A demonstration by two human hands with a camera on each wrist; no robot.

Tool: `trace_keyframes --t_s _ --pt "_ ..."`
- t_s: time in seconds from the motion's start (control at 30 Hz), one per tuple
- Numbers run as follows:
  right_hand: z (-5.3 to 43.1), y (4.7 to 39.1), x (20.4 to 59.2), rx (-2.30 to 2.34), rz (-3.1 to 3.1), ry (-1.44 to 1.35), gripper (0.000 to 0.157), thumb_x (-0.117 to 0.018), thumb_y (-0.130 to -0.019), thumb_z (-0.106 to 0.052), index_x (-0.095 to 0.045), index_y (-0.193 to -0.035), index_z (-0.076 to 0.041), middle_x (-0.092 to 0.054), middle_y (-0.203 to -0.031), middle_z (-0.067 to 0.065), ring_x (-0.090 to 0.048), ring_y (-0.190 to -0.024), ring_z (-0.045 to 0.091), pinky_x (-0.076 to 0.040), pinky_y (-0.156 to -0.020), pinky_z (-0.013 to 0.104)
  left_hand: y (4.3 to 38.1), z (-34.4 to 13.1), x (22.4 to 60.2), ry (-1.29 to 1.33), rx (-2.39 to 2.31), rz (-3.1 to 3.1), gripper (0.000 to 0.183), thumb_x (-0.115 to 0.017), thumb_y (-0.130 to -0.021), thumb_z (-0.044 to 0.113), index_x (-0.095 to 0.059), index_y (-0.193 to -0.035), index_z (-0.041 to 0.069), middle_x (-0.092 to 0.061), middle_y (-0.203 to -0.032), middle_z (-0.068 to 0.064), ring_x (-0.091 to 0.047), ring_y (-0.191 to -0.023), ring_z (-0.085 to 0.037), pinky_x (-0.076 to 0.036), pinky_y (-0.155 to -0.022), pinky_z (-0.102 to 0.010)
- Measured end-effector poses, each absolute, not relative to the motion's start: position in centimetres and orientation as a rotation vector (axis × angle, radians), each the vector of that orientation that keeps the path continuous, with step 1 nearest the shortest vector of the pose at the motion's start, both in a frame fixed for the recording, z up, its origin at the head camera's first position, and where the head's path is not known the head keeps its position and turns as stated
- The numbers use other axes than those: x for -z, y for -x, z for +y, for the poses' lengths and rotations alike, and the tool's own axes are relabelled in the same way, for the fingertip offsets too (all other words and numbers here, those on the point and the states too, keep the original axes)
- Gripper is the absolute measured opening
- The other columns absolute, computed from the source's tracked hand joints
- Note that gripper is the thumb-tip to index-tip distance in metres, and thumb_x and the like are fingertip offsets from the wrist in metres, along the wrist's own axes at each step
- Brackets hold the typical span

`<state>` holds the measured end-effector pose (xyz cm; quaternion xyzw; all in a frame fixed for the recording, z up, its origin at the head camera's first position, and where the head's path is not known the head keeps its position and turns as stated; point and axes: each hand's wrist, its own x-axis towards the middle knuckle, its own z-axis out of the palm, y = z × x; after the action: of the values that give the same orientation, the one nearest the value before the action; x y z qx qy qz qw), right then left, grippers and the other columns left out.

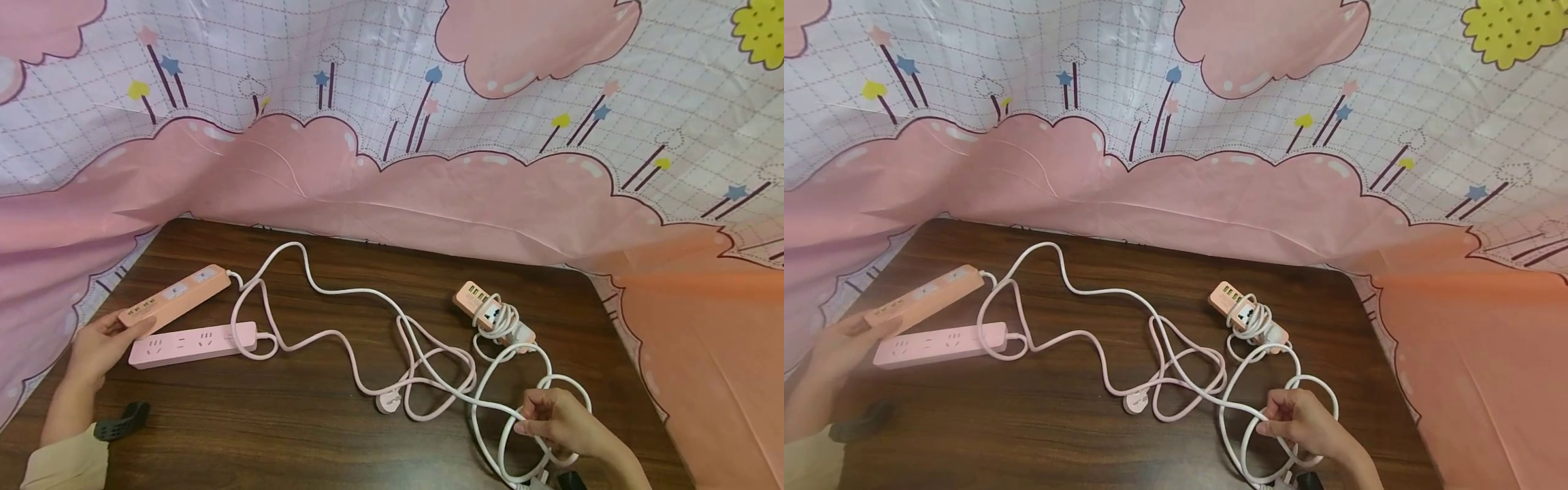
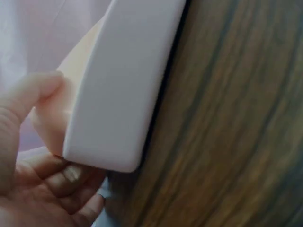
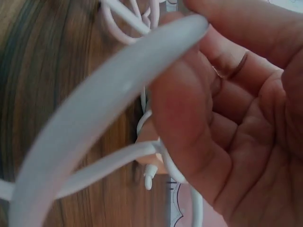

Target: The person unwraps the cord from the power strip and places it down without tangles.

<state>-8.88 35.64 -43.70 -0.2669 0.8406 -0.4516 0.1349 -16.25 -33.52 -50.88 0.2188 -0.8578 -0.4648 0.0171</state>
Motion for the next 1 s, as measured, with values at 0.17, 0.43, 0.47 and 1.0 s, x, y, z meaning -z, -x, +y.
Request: trace_keyframes --t_s 0.17,0.43,0.47,1.0 --pt "35.7 8.8 43.9 1.292 2.488 0.710 0.023 -0.072 -0.077 -0.001 -0.051 -0.072 -0.009 -0.047 -0.058 -0.011 -0.039 -0.047 -0.009 -0.034 -0.032 0.014 16.3 -34.1 50.9 -0.640 1.415 -2.738 0.086 -0.057 -0.088 0.048 -0.023 -0.142 -0.011 -0.030 -0.137 -0.039 -0.032 -0.122 -0.051 -0.036 -0.091 -0.060" --pt "35.9 8.7 44.3 1.264 2.527 0.725 0.023 -0.076 -0.074 -0.005 -0.054 -0.074 -0.010 -0.052 -0.065 -0.012 -0.041 -0.052 -0.007 -0.034 -0.036 0.015 16.3 -33.3 49.5 -0.509 1.213 -2.845 0.087 -0.058 -0.088 0.045 -0.024 -0.136 -0.019 -0.034 -0.128 -0.043 -0.037 -0.114 -0.054 -0.040 -0.085 -0.060" --pt "36.0 8.7 44.3 1.278 2.506 0.743 0.022 -0.076 -0.074 -0.004 -0.054 -0.075 -0.009 -0.053 -0.065 -0.011 -0.042 -0.053 -0.007 -0.036 -0.036 0.016 16.3 -33.2 49.3 -0.458 1.178 -2.854 0.086 -0.058 -0.088 0.043 -0.025 -0.135 -0.021 -0.034 -0.126 -0.045 -0.038 -0.112 -0.056 -0.037 -0.086 -0.063" --pt "35.6 9.5 41.6 1.129 2.957 0.416 0.006 -0.069 -0.084 -0.007 -0.064 -0.086 -0.009 -0.062 -0.073 -0.005 -0.056 -0.061 0.004 -0.047 -0.051 0.025 17.6 -30.4 46.8 -0.197 0.846 -2.866 0.069 -0.056 -0.089 0.034 -0.037 -0.123 -0.023 -0.039 -0.116 -0.045 -0.036 -0.106 -0.058 -0.029 -0.086 -0.065"
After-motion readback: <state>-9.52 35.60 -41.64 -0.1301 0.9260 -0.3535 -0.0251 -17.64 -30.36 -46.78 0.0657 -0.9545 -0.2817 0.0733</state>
